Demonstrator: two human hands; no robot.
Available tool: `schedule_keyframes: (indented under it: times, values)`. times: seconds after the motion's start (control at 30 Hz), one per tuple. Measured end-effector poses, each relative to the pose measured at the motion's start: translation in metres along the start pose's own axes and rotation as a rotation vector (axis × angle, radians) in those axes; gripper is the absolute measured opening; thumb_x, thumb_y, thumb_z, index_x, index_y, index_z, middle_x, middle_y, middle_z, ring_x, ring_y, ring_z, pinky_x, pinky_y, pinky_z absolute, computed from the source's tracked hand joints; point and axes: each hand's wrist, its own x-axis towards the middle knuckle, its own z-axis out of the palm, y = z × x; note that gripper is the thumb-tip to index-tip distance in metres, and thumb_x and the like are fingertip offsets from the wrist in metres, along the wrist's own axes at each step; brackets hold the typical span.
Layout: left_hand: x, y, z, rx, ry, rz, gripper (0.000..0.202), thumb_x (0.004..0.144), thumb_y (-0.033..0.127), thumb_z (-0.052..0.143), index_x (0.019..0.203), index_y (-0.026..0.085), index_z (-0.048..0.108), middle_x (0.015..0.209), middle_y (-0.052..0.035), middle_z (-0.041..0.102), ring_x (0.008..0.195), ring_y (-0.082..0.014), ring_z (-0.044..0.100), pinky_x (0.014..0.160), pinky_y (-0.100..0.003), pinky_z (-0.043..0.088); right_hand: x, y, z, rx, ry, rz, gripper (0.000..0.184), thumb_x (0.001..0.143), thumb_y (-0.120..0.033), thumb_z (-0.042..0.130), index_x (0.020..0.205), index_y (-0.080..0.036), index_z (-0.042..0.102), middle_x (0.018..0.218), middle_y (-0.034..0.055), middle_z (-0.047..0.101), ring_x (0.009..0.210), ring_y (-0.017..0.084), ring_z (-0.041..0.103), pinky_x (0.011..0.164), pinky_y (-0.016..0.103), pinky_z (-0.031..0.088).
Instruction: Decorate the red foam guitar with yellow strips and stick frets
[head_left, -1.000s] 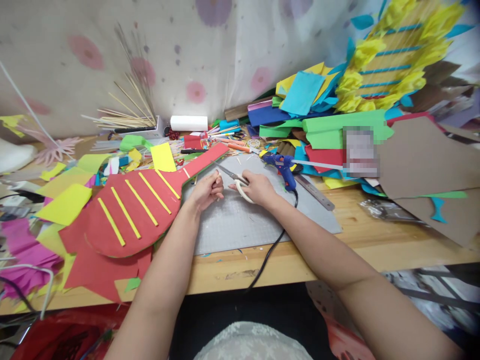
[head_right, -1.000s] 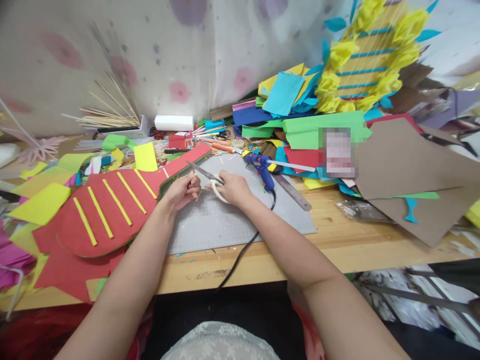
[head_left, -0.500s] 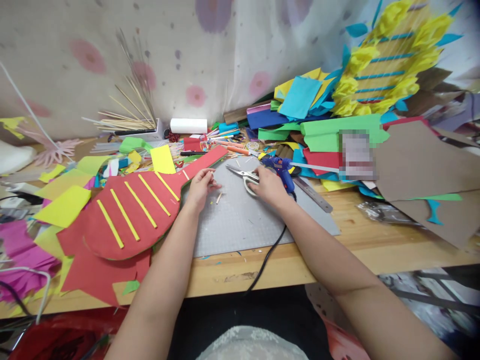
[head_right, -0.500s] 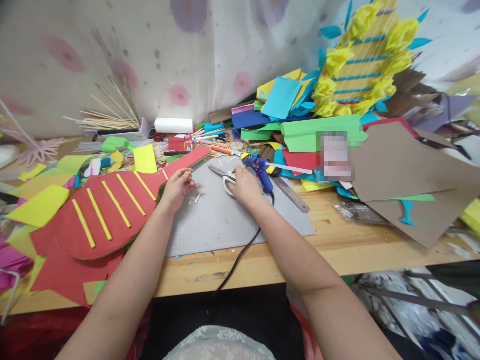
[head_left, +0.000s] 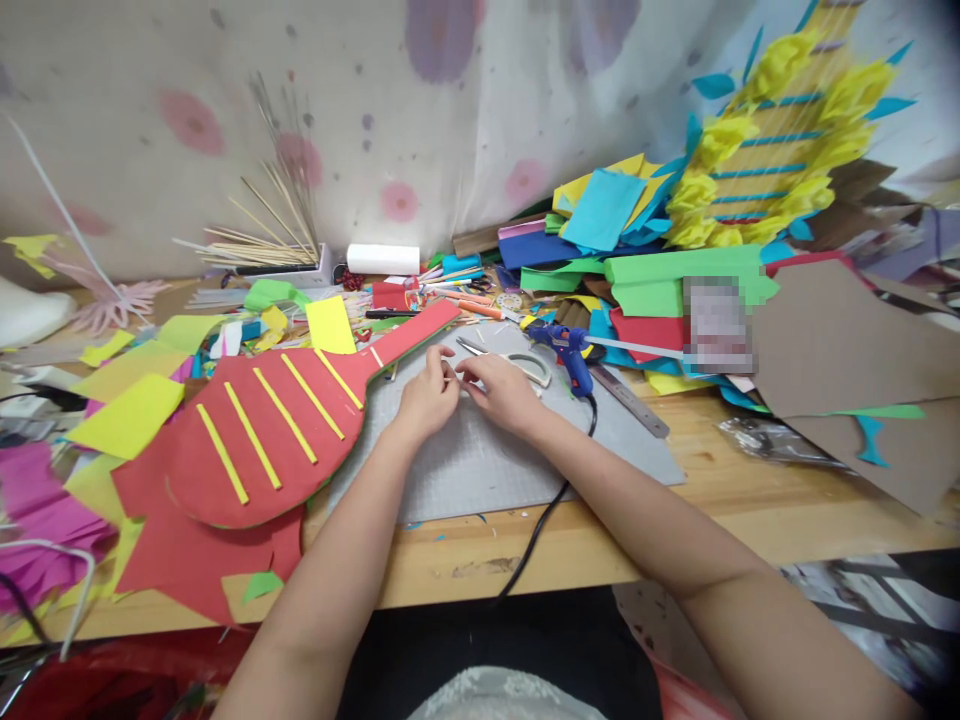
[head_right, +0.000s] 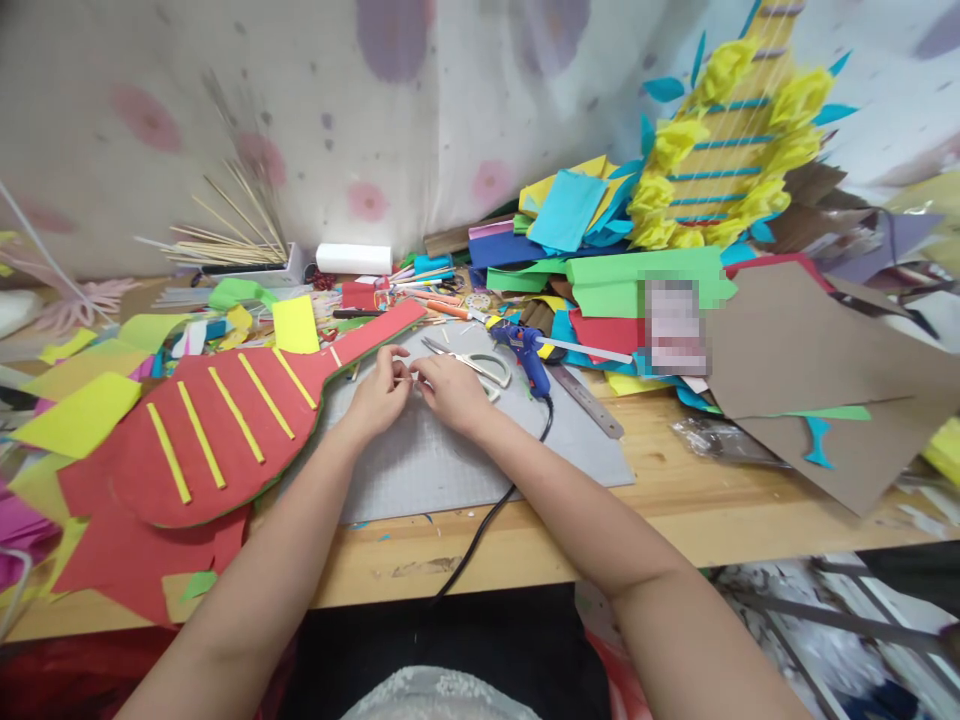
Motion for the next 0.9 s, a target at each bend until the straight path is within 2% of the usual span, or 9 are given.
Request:
schedule_keyframes:
  times: [0.13, 0.23, 0.33, 0.4, 0.47, 0.6, 0.73, 0.8, 0.9]
  values:
    - [0.000, 0.006, -0.007, 0.139, -0.093, -0.037, 0.038, 0.078, 0.017, 0.041, 0.115, 0.021, 0.036, 0.091, -0.0062, 0.063, 0.079, -0.0205, 0.062, 0.068, -0.033, 0.044, 0.008, -0.005, -0.002, -0.030, -0.106, -0.002, 0.014, 0.078, -0.015, 0.051, 0.089, -0.017, 0.059, 0.084, 0.0045, 0.063, 0.081, 0.017, 0.056, 0.073, 0.028, 0.038]
    - [0.006, 0.007, -0.017, 0.200, -0.149, -0.069, 0.040, 0.078, 0.021, 0.043, 0.118, 0.021, 0.038, 0.092, -0.0077, 0.064, 0.082, -0.0221, 0.062, 0.070, -0.034, 0.045, 0.018, -0.007, -0.002, -0.014, -0.166, 0.098, 0.011, 0.077, -0.015, 0.051, 0.082, -0.018, 0.060, 0.081, 0.0035, 0.063, 0.075, 0.015, 0.056, 0.068, 0.026, 0.037]
    - [0.015, 0.005, -0.038, 0.224, -0.048, -0.044, 0.042, 0.078, 0.027, 0.048, 0.119, 0.019, 0.041, 0.105, -0.0102, 0.060, 0.091, -0.0212, 0.060, 0.077, -0.034, 0.045, 0.028, -0.004, 0.001, 0.055, -0.187, 0.239, 0.013, 0.075, -0.017, 0.051, 0.084, -0.018, 0.060, 0.078, 0.0022, 0.064, 0.071, 0.014, 0.056, 0.063, 0.024, 0.037]
    - [0.022, -0.001, -0.058, 0.288, 0.085, -0.037, 0.041, 0.079, 0.029, 0.048, 0.117, 0.017, 0.043, 0.112, -0.0114, 0.057, 0.099, -0.0215, 0.057, 0.085, -0.035, 0.044, 0.033, 0.000, 0.004, 0.115, -0.189, 0.313, 0.025, 0.072, -0.014, 0.052, 0.096, -0.019, 0.060, 0.077, 0.0005, 0.064, 0.069, 0.013, 0.056, 0.062, 0.024, 0.037]
    - [0.025, -0.010, -0.076, 0.413, 0.104, -0.058, 0.048, 0.074, 0.035, 0.055, 0.117, 0.016, 0.045, 0.117, -0.0130, 0.053, 0.108, -0.0253, 0.052, 0.090, -0.037, 0.041, 0.037, 0.004, 0.007, 0.160, -0.200, 0.341, 0.038, 0.070, -0.012, 0.051, 0.107, -0.021, 0.057, 0.077, -0.0013, 0.065, 0.069, 0.012, 0.057, 0.063, 0.023, 0.037]
    - [0.025, -0.037, -0.093, 0.622, -0.020, -0.153, 0.078, 0.059, 0.047, 0.068, 0.124, 0.012, 0.042, 0.121, -0.0185, 0.050, 0.115, -0.0340, 0.046, 0.091, -0.041, 0.040, 0.043, 0.008, 0.009, 0.203, -0.232, 0.359, 0.044, 0.069, -0.013, 0.052, 0.112, -0.022, 0.055, 0.076, -0.0023, 0.065, 0.069, 0.012, 0.057, 0.061, 0.023, 0.037]
    - [0.024, -0.059, -0.092, 0.646, -0.139, -0.125, 0.065, 0.066, 0.042, 0.063, 0.121, 0.013, 0.047, 0.116, -0.0161, 0.056, 0.110, -0.0318, 0.052, 0.089, -0.039, 0.041, 0.050, 0.006, 0.010, 0.242, -0.233, 0.396, 0.041, 0.067, -0.013, 0.054, 0.108, -0.020, 0.057, 0.075, -0.0020, 0.063, 0.067, 0.012, 0.056, 0.060, 0.022, 0.037]
    - [0.023, -0.064, -0.092, 0.587, -0.199, -0.071, 0.058, 0.066, 0.039, 0.062, 0.118, 0.015, 0.050, 0.118, -0.0133, 0.057, 0.110, -0.0293, 0.052, 0.090, -0.037, 0.041, 0.053, 0.006, 0.011, 0.289, -0.203, 0.384, 0.041, 0.067, -0.013, 0.054, 0.108, -0.019, 0.056, 0.074, -0.0021, 0.062, 0.066, 0.011, 0.055, 0.059, 0.022, 0.037]
    - [0.020, -0.065, -0.094, 0.497, -0.292, 0.040, 0.062, 0.063, 0.035, 0.064, 0.120, 0.016, 0.049, 0.123, -0.0112, 0.054, 0.113, -0.0265, 0.051, 0.094, -0.034, 0.039, 0.056, 0.005, 0.014, 0.391, -0.159, 0.322, 0.041, 0.069, -0.016, 0.055, 0.110, -0.018, 0.053, 0.074, -0.0028, 0.061, 0.066, 0.010, 0.054, 0.061, 0.021, 0.039]
